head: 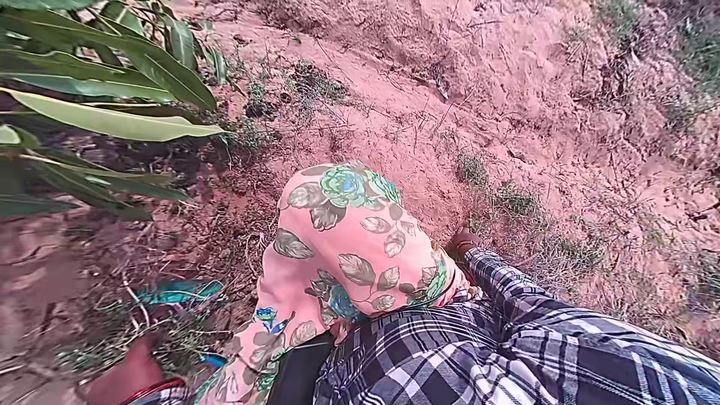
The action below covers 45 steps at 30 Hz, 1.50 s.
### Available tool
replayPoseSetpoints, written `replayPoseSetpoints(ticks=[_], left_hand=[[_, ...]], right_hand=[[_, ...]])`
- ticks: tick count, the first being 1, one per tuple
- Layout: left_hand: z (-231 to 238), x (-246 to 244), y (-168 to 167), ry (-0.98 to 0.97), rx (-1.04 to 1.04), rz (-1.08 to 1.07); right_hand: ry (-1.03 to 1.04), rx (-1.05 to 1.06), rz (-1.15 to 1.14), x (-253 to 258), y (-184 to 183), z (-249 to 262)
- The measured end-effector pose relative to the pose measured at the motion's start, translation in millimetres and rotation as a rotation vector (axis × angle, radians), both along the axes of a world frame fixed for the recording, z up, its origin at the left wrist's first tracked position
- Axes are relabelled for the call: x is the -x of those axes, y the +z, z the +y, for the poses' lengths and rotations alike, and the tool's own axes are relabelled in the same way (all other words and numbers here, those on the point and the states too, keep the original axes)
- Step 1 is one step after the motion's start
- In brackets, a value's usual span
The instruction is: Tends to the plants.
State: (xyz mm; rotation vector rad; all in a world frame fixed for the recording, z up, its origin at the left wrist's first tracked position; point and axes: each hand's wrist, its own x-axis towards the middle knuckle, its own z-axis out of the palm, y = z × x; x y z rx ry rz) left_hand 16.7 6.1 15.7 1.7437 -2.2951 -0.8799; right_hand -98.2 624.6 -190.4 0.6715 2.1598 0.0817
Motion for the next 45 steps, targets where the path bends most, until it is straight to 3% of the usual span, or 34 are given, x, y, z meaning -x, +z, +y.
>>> replayPoseSetpoints(ticks=[4, 9, 14, 23, 26, 29, 31, 34, 37, 39, 41, 45], left_hand=[[2, 0, 3, -0.012, -0.008, -0.035], [8, 11, 6, -0.004, 0.007, -0.028], [35, 25, 32, -0.088, -0.029, -0.161], [43, 25, 48, -0.028, -0.086, -0.084], [22, 17, 20, -0.094, -0.006, -0.172], [-12, 4, -24, -0.325, 0.137, -0.352], [-43, -8, -66, -0.380, 0.191, -0.226], [-40, -3, -70, -0.312, 0.047, -0.026], [-48, -10, -66, -0.425, 0.225, -0.269], [-25, -2, -35, -0.312, 0.154, -0.302], [16, 13, 11, -0.146, 0.009, -0.257], [3, -3, -7, -0.105, -0.011, -0.018]], right_hand=[[-0.029, -0.003, -0.149, 5, 23, -4], [-0.064, 0.066, -0.155, 10, 44, 8], [0.110, 0.057, -0.177, 0, 20, 21], [0.466, 0.050, -0.409, -31, 75, 29], [0.505, 0.126, -0.416, -24, 110, 30], [0.462, 0.123, -0.353, 1, 173, 64], [0.382, 0.023, -0.242, 19, 198, 122], [0.303, -0.090, -0.173, 43, 218, 202], [0.187, -0.232, -0.089, 45, 207, 230], [0.124, -0.239, 0.096, 45, 184, 206], [0.125, -0.078, 0.261, 40, 152, 153], [0.160, 0.369, 0.046, 29, 76, 44]])
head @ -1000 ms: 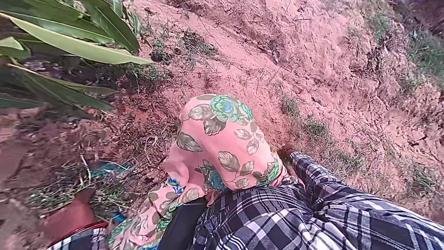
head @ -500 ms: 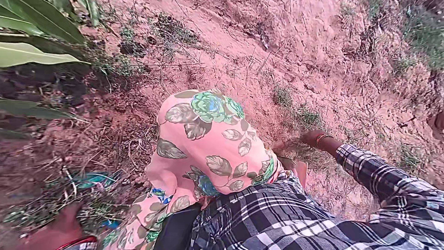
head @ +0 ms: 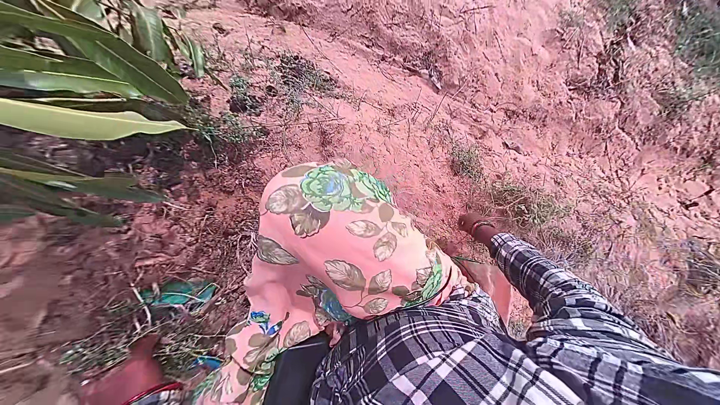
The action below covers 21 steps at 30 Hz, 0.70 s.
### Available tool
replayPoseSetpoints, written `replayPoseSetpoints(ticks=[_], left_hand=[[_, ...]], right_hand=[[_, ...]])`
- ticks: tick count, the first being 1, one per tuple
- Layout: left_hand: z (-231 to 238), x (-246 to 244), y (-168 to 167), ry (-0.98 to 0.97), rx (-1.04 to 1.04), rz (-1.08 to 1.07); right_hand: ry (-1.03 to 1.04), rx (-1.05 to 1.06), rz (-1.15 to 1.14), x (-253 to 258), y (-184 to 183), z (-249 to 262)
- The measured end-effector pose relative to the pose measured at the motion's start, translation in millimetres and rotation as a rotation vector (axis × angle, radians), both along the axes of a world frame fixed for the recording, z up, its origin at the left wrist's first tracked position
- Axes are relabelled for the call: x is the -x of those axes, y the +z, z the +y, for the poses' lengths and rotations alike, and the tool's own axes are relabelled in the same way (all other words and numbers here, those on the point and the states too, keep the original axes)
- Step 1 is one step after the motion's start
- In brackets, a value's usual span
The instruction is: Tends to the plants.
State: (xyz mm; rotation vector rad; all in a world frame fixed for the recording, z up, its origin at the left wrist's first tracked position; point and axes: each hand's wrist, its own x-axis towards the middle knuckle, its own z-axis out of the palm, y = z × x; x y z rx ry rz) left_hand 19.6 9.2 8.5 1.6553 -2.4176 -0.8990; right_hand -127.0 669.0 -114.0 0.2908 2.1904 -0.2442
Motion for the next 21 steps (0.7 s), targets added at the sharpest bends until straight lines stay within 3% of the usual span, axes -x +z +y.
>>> replayPoseSetpoints(ticks=[2, 6, 12, 21], left_hand=[[-5, -5, -6, 0.001, 0.002, -0.023], [-13, -8, -15, -0.013, 0.012, -0.072], [-22, -5, -24, -0.049, 0.054, -0.147], [-10, -5, -15, -0.019, 0.039, -0.061]], right_hand=[[-0.080, 0.119, -0.088, -13, -35, -32], [-0.204, 0.248, -0.037, -33, -90, -59], [-0.193, 0.277, 0.057, -15, -101, -66], [-0.002, 0.041, -0.088, 11, -91, -95]])
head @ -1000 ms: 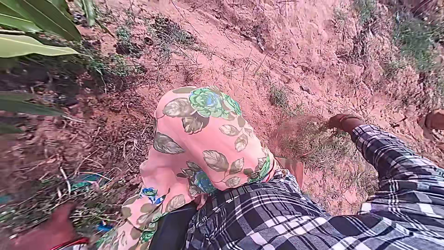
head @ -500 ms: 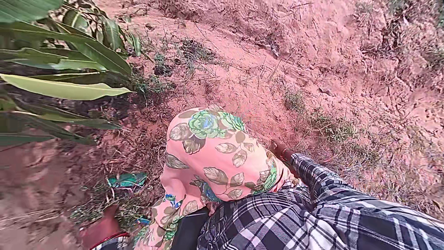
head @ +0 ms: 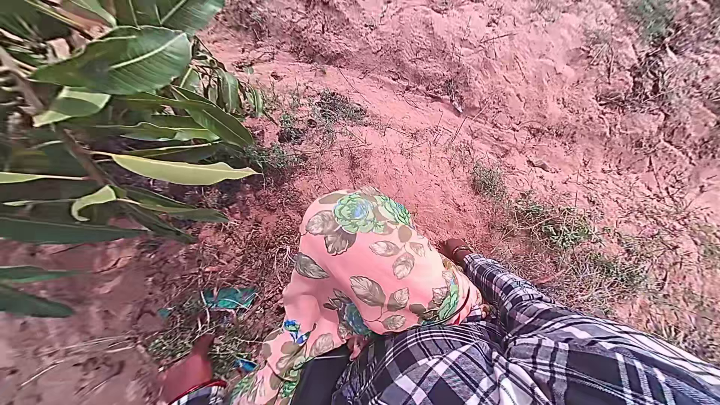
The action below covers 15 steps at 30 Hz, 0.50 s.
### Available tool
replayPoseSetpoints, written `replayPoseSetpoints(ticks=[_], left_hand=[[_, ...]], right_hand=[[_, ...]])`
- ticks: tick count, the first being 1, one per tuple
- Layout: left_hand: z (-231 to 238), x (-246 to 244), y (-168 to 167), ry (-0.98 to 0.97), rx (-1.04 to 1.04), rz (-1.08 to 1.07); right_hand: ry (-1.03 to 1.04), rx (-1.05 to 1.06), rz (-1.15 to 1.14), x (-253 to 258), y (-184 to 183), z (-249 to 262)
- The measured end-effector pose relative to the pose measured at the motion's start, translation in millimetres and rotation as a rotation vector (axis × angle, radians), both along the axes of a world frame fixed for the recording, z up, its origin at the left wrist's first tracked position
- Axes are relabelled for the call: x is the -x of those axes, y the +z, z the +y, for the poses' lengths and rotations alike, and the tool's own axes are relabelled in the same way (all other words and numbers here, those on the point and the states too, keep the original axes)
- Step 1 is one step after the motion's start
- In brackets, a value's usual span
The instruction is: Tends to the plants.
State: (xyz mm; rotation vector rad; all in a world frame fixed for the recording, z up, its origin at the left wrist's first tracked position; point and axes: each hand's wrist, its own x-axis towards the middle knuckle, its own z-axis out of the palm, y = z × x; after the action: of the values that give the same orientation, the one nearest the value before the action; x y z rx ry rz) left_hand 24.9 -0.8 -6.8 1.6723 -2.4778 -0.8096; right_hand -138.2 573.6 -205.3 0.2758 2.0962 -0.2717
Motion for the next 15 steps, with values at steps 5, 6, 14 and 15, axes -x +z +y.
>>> replayPoseSetpoints(ticks=[5, 6, 14, 15], left_hand=[[10, 4, 11, 0.062, 0.018, 0.022], [12, 5, 10, 0.051, 0.019, 0.010], [14, 20, 8, -0.184, 0.099, -0.157], [15, 26, 10, -0.174, 0.102, -0.132]], right_hand=[[-0.010, 0.062, 0.135, 8, 47, -28], [-0.030, 0.103, 0.201, 15, 63, -33], [-0.249, 0.396, 0.487, 148, 51, -62], [-0.247, 0.416, 0.476, 161, 44, -72]])
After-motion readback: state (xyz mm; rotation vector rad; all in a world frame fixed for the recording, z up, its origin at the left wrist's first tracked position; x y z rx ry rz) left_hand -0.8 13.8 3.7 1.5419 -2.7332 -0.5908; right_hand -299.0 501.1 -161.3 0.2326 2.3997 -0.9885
